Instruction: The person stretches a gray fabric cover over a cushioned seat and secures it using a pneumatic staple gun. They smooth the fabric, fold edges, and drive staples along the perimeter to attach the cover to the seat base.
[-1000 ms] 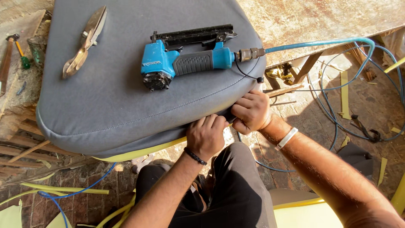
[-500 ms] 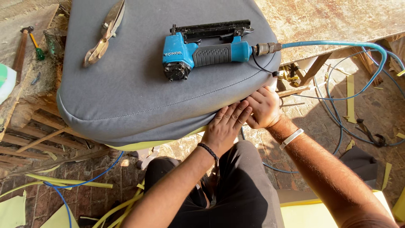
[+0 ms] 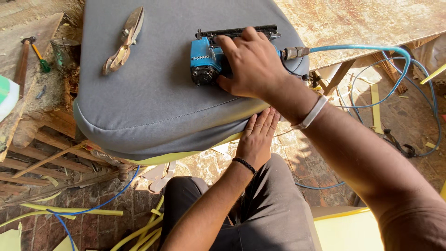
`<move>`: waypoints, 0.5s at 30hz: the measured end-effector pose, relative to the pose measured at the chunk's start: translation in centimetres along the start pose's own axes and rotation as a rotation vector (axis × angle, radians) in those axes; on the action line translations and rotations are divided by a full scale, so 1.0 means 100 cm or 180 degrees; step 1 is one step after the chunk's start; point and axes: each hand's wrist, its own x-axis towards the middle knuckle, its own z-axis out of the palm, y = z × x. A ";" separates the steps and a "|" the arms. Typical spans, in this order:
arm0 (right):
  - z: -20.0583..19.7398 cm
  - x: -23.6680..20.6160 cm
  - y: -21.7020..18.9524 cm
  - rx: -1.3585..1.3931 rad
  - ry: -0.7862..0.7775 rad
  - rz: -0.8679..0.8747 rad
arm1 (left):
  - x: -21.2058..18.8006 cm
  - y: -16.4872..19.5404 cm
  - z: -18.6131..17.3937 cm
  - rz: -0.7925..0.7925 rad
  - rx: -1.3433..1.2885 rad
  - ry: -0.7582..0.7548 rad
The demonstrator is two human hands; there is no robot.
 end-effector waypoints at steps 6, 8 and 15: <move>-0.028 0.009 -0.004 0.0019 -0.1083 0.0450 | -0.001 0.014 -0.009 -0.0306 -0.0347 -0.0074; -0.034 -0.018 -0.006 -0.0007 -0.1281 0.0590 | -0.001 0.017 -0.010 -0.0326 -0.0648 -0.0168; -0.015 -0.219 -0.012 0.2416 0.0851 0.1504 | 0.001 0.021 -0.013 -0.0321 -0.0702 -0.0016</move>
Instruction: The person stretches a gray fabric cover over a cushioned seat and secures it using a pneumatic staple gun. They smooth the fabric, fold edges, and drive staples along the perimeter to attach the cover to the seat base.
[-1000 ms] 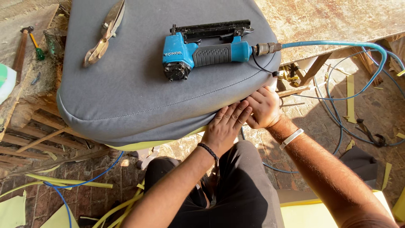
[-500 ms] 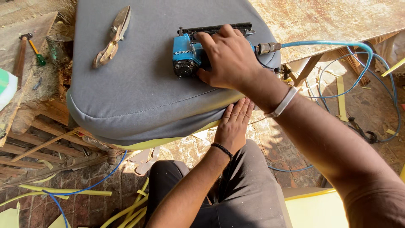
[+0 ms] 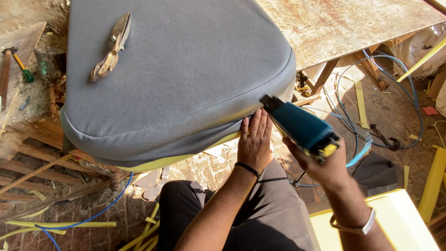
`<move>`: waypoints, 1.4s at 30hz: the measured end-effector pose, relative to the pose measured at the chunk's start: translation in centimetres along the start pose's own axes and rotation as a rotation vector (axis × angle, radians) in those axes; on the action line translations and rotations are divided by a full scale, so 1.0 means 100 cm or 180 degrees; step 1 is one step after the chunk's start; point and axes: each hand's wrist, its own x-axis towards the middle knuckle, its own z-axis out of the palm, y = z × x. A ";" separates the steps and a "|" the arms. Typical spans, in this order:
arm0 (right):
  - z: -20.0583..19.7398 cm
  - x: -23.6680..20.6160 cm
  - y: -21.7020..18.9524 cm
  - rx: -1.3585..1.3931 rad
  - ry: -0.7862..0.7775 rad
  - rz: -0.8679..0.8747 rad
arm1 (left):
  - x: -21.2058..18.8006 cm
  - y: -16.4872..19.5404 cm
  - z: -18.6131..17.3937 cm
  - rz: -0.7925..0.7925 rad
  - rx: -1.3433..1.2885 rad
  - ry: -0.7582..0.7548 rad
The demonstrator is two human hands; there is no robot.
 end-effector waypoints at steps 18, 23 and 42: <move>0.037 -0.017 0.070 0.0718 0.0190 0.1458 | -0.003 -0.010 0.009 0.0326 0.0429 -0.0263; 0.035 -0.012 0.064 0.0326 0.0072 0.1841 | -0.001 -0.013 0.003 0.0453 0.0565 -0.0495; 0.052 -0.007 0.036 0.0229 0.0215 0.1795 | -0.009 -0.041 0.007 0.0682 -0.0180 -0.0175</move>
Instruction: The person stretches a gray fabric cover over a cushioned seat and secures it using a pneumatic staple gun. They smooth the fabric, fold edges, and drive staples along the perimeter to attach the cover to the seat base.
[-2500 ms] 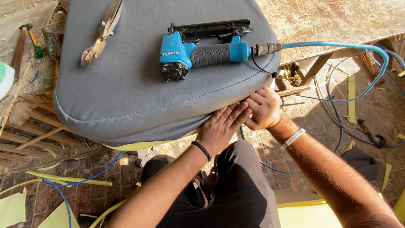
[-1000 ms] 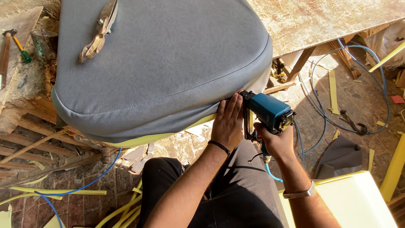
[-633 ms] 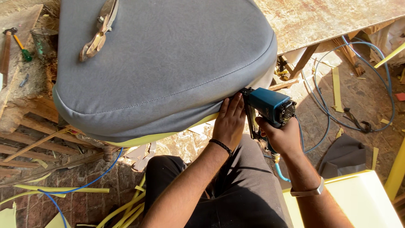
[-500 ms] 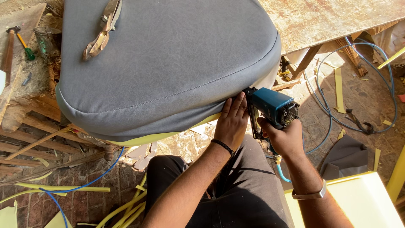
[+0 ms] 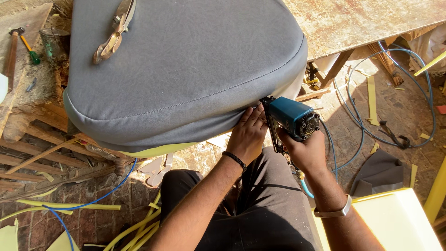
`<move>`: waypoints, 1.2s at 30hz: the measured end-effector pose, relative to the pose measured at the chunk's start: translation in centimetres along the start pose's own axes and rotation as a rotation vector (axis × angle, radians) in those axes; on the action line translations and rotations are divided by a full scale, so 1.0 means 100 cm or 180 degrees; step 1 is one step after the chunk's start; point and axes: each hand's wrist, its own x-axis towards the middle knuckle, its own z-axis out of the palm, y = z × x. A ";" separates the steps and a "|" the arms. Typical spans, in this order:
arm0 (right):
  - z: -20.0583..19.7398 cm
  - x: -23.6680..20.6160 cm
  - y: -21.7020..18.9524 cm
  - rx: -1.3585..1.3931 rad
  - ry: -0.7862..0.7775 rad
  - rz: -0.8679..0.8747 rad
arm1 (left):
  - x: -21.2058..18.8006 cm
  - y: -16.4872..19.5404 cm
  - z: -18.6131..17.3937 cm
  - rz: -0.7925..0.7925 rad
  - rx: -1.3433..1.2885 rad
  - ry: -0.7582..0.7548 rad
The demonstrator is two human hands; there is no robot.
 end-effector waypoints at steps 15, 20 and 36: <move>0.035 -0.014 0.029 0.0412 0.0207 -0.0152 | -0.068 -0.021 -0.030 -0.1004 -0.0236 -0.0039; 0.066 -0.029 0.041 0.0262 0.0118 -0.0684 | -0.069 -0.014 -0.025 -0.1115 -0.0363 0.0091; 0.102 -0.041 0.031 -0.0402 0.0151 -0.1119 | -0.101 -0.044 -0.035 -0.1071 -0.1284 0.1041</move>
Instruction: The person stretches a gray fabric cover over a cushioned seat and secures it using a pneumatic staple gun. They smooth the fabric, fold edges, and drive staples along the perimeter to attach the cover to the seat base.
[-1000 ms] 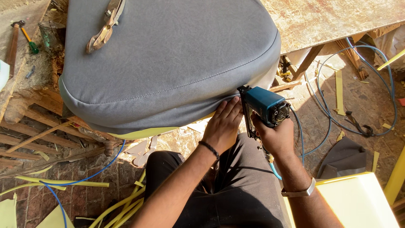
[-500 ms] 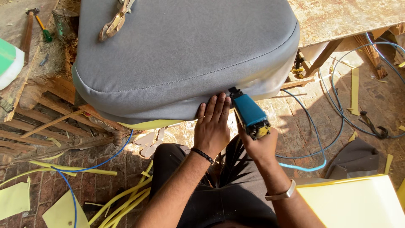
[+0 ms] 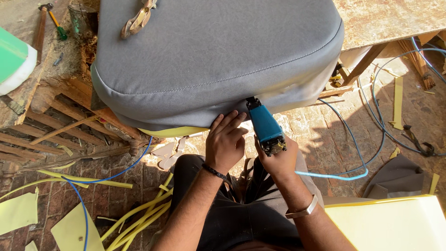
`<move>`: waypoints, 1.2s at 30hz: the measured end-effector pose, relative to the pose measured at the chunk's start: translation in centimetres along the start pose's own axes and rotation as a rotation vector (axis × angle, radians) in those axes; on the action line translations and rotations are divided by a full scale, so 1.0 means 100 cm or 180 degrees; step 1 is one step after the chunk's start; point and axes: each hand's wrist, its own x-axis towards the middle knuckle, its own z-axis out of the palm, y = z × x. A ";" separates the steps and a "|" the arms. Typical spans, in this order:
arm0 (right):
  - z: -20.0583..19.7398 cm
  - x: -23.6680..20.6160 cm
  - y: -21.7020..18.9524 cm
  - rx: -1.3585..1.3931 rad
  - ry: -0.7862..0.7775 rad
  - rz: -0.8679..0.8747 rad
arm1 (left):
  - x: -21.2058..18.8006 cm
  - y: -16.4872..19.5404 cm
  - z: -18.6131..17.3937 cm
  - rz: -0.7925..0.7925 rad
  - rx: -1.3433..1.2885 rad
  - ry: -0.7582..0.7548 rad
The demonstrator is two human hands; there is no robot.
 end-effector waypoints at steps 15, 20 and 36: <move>0.008 -0.003 -0.003 0.0175 -0.0333 -0.0208 | -0.025 -0.015 -0.002 -0.1867 -0.1822 -0.0282; -0.025 -0.010 0.013 0.0251 -0.0006 -0.0769 | -0.013 -0.024 0.035 -0.3382 -0.4690 -0.0125; -0.156 0.157 -0.088 -0.1940 0.0263 -0.2385 | -0.045 -0.077 0.001 -0.3675 -0.5752 0.1969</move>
